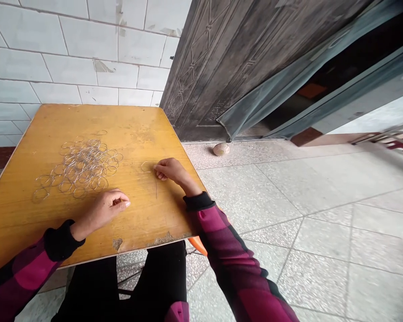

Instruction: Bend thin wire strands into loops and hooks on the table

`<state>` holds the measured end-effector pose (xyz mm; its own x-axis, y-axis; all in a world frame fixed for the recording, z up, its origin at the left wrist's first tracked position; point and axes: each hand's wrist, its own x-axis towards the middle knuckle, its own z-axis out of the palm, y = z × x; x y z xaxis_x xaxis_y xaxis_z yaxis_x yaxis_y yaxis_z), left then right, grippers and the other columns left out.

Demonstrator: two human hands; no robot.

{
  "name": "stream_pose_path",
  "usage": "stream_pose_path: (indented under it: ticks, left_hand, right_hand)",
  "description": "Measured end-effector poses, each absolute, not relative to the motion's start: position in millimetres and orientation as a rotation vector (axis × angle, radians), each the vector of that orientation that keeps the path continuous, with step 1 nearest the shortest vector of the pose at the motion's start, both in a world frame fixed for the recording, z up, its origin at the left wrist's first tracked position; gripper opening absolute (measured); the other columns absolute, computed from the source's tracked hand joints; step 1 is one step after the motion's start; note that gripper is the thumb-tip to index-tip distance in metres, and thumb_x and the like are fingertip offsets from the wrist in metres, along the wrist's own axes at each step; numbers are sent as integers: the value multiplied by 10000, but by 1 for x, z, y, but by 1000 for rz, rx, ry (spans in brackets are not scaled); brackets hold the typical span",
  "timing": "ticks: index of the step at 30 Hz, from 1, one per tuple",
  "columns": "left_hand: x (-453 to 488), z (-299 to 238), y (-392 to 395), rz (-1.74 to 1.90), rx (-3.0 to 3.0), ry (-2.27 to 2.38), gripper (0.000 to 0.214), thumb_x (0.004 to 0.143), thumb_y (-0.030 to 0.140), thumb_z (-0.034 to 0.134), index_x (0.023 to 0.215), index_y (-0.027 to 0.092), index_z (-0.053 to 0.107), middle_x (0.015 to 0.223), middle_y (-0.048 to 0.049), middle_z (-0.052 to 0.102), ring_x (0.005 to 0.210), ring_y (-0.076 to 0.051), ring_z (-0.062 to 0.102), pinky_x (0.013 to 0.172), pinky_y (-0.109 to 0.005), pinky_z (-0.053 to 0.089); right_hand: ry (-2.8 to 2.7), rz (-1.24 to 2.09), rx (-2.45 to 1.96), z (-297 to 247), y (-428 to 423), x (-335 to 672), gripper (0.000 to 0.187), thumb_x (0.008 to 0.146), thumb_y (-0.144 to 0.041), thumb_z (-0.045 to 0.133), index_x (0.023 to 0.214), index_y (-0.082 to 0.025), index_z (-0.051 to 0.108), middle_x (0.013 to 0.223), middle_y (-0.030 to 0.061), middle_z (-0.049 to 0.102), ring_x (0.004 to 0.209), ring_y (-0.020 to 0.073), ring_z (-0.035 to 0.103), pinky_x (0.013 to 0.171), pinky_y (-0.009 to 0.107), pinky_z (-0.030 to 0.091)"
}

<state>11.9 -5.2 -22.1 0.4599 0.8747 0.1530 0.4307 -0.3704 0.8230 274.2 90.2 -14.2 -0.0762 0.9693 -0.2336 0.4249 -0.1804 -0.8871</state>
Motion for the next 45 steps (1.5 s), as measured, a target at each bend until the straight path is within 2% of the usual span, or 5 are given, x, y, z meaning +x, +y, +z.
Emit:
stream_pose_path:
  ticks: [6,10,17,31,45]
  left_hand:
    - [4,-17,4,808,2304,1045,222,908,221,502,1042,199,678,1109,-88,706,1024,-204,653,921,-371,510]
    - [15,-7,33,710,2632,913,378,948,175,371,1262,160,582,1373,-136,576,1298,-220,511,1098,-443,398]
    - [79,-25,94,248,2862,907,600,956,430,436,1448,90,383,1565,-188,282,1470,-282,222,1196,-452,155]
    - [91,-46,103,11,3033,968,660,995,502,223,1495,81,312,1602,-168,183,1494,-277,118,1198,-440,107]
    - [108,-43,86,1,2903,1204,686,989,485,224,1481,16,320,1591,-191,193,1490,-311,110,1203,-473,114]
  right_hand:
    - [-1699,874,-1627,-11,71,296,132,777,-164,587,674,-162,670,553,15,649,517,133,617,536,246,500]
    - [-2017,433,-1522,-13,39,304,227,839,-152,522,944,-166,723,957,105,739,892,233,689,818,379,533]
    - [-2361,301,-1373,-37,-2,295,476,943,-267,490,1401,-136,487,1460,154,476,1391,298,395,1139,515,329]
    - [-2542,79,-1385,-45,-12,292,510,1009,-343,374,1490,-179,338,1529,85,382,1441,251,306,1162,538,226]
    - [-2585,-60,-1474,-46,-14,288,543,977,-479,415,1441,-199,437,1491,126,442,1414,319,322,1122,600,248]
